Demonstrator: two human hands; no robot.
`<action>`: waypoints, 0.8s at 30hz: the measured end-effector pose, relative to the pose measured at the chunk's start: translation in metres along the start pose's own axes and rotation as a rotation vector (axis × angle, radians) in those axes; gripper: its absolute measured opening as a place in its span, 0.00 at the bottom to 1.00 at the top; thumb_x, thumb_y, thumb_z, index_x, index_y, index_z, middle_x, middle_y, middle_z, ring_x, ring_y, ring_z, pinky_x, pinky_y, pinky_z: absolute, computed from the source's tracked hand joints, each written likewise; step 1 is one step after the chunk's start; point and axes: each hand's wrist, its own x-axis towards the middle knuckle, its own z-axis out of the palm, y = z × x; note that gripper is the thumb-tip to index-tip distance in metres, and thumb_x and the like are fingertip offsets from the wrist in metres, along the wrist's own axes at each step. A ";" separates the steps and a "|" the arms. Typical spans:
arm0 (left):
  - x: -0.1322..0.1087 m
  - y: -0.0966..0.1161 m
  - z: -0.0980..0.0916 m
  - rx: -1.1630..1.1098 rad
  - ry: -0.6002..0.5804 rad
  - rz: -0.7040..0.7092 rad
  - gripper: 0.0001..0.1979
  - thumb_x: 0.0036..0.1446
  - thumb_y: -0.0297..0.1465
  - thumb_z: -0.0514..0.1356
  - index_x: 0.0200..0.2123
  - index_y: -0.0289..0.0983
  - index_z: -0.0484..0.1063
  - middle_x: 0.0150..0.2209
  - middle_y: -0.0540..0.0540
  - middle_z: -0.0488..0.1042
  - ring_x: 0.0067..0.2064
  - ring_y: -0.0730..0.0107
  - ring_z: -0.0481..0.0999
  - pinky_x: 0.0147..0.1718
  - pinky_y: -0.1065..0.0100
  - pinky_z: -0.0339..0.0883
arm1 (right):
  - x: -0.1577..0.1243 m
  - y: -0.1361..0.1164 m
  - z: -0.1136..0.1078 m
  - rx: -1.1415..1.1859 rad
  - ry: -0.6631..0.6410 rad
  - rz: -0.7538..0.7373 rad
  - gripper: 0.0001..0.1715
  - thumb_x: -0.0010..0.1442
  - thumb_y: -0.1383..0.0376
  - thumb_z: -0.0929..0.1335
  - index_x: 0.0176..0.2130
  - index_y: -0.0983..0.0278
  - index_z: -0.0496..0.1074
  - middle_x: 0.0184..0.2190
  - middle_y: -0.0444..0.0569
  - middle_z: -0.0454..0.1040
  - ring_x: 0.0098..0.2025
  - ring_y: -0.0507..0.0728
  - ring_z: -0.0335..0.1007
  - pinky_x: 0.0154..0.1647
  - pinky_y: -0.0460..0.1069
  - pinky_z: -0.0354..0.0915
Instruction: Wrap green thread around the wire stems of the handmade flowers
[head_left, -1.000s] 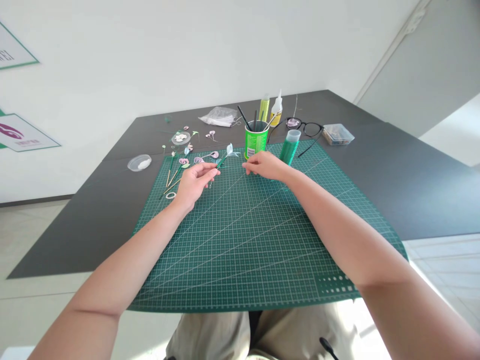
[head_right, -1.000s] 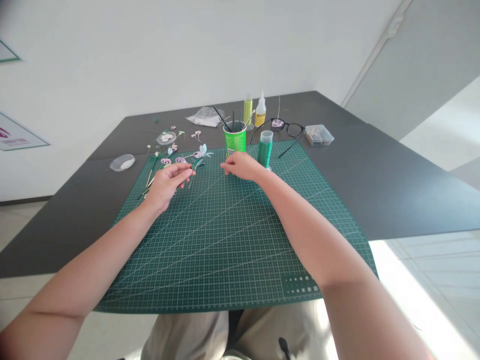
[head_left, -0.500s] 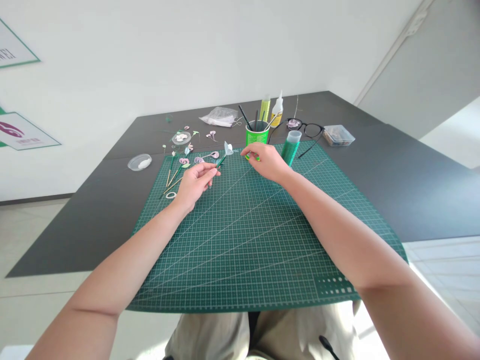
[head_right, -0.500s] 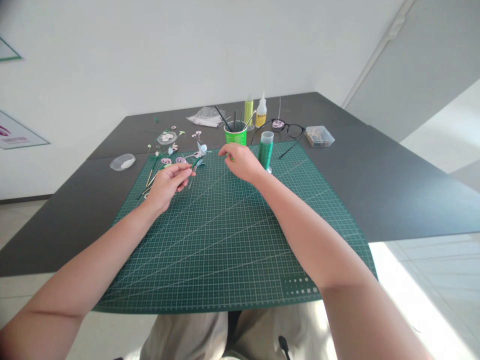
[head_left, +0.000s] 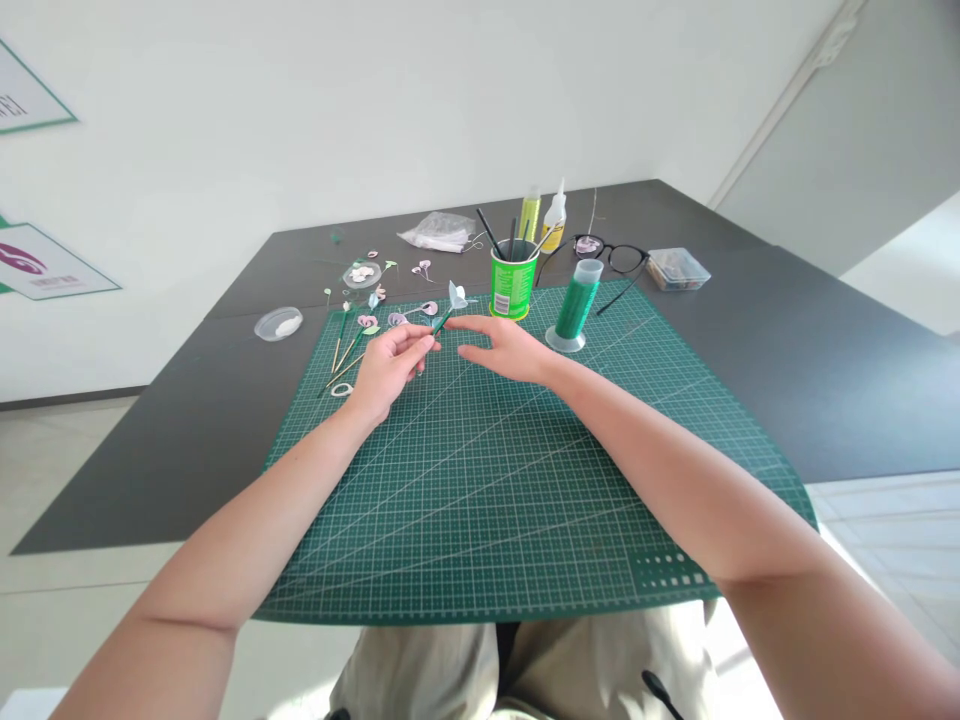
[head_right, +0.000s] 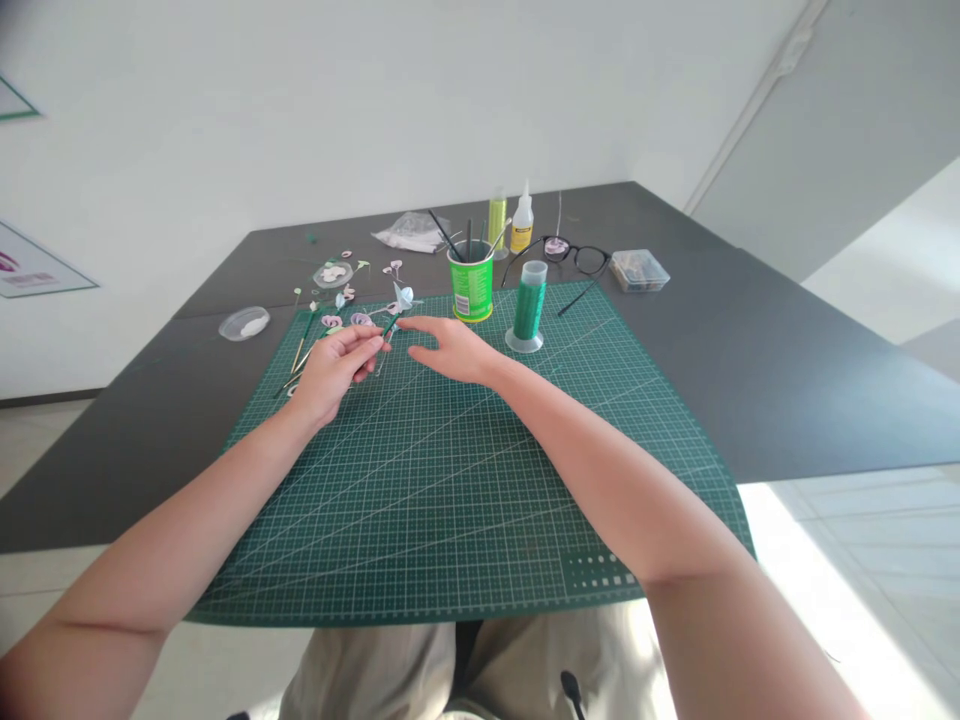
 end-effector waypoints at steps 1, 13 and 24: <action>0.000 0.000 0.000 0.002 0.000 0.004 0.16 0.54 0.40 0.68 0.42 0.36 0.79 0.36 0.43 0.80 0.26 0.76 0.67 0.20 0.75 0.55 | 0.000 -0.001 0.002 0.097 -0.039 0.022 0.27 0.62 0.68 0.68 0.60 0.65 0.72 0.60 0.57 0.74 0.63 0.61 0.70 0.66 0.61 0.63; 0.000 0.000 0.000 -0.005 0.021 0.007 0.17 0.53 0.39 0.67 0.43 0.34 0.79 0.35 0.43 0.80 0.26 0.76 0.67 0.20 0.75 0.55 | -0.004 -0.021 0.005 0.062 -0.130 0.154 0.19 0.70 0.60 0.64 0.57 0.64 0.69 0.20 0.37 0.59 0.23 0.50 0.56 0.28 0.46 0.57; 0.001 0.002 0.001 0.029 0.070 -0.073 0.15 0.51 0.35 0.68 0.42 0.35 0.77 0.32 0.45 0.80 0.24 0.77 0.66 0.19 0.75 0.55 | -0.009 -0.027 0.004 -0.370 -0.088 -0.095 0.13 0.70 0.63 0.63 0.43 0.63 0.76 0.20 0.40 0.61 0.23 0.49 0.52 0.30 0.48 0.48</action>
